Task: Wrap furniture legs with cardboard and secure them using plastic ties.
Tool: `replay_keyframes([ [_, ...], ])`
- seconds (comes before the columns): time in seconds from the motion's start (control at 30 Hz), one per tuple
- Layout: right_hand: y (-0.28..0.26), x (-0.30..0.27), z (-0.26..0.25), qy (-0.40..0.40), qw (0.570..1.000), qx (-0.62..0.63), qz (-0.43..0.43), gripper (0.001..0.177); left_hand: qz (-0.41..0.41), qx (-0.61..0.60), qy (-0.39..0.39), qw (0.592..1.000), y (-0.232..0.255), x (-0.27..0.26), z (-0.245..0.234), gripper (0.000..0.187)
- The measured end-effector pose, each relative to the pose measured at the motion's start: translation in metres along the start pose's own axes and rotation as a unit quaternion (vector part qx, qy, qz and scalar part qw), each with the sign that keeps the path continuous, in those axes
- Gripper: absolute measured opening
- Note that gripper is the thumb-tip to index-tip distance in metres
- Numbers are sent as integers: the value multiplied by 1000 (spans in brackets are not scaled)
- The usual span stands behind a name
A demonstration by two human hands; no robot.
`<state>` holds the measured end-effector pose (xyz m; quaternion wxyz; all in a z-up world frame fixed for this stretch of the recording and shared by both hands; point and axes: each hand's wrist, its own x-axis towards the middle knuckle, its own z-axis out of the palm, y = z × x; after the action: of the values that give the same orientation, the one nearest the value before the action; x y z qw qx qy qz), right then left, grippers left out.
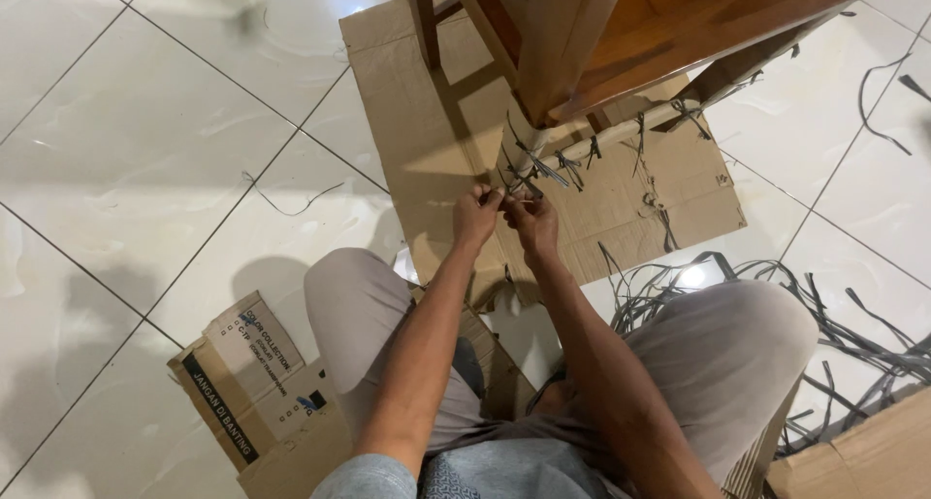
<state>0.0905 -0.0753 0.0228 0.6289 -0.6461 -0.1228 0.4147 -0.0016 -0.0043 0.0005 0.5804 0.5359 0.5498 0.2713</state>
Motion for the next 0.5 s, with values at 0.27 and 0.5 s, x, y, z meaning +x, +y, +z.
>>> replay_keyframes([
  [0.27,-11,-10,-3,-18,965,-218,-147,13,-19,13,-5,1000,-9,6,-2,38],
  [0.5,-2,-13,-2,-49,951,-238,-189,15,-29,-24,13,999,-25,19,2,19],
])
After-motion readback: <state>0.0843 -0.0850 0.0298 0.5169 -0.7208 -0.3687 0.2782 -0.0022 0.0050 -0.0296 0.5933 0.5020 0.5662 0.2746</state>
